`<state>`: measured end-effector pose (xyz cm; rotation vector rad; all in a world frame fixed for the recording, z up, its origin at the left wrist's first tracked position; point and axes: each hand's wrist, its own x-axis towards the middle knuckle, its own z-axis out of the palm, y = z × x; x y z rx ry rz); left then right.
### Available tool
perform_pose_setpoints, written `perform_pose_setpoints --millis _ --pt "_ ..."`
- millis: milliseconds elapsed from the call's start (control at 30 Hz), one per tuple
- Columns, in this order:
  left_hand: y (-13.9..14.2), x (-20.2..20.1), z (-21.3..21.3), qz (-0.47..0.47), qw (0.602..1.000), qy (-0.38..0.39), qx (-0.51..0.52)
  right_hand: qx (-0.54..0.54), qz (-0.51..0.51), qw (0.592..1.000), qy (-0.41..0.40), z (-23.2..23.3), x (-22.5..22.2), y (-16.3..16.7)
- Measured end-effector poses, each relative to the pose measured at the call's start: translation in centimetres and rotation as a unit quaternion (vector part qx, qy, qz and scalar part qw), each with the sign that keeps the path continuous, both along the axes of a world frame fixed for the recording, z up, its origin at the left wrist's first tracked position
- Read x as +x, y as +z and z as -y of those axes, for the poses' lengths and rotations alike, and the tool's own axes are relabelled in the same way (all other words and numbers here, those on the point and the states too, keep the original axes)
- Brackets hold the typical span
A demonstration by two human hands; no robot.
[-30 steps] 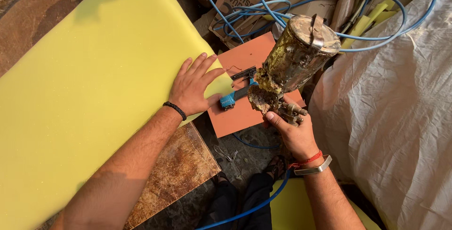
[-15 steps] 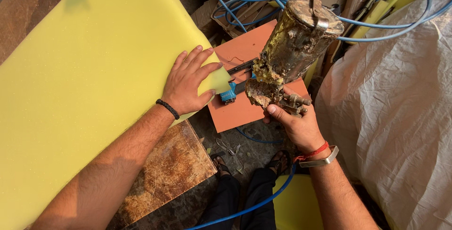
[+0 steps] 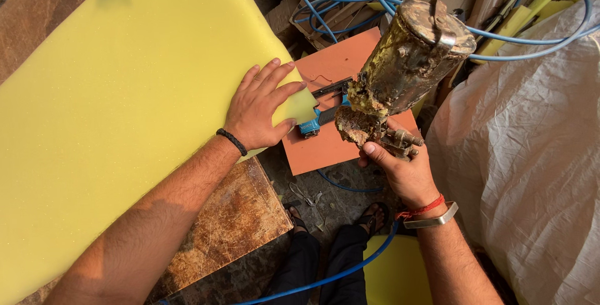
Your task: The person applies adhesive to the edges of a yellow foam sheet using a pneumatic spray gun, then flips the sheet and sprays the other side. They handle multiple foam pieces, place them on a workbench, and use a tape measure and metal ruler to measure and mark the foam.
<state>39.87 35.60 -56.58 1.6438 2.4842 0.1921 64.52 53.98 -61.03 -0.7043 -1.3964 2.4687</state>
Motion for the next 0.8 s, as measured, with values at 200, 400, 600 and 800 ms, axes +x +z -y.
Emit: perform_pose_setpoints --millis 200,400,600,800 --pt "-0.1 0.0 0.0 0.002 1.000 -0.006 0.007 0.001 0.003 1.000 0.000 0.3 0.1 -0.2" --pt "-0.1 -0.1 0.1 -0.004 1.000 -0.009 0.006 0.004 -0.002 1.000 -0.008 0.6 0.3 -0.2" --pt "-0.4 0.0 0.1 -0.018 1.000 -0.015 0.005 0.007 0.017 1.000 -0.020 0.5 0.4 -0.3" --pt "0.2 0.0 -0.4 -0.051 0.998 -0.029 0.012 -0.011 0.003 0.999 -0.052 0.8 1.2 -0.5"
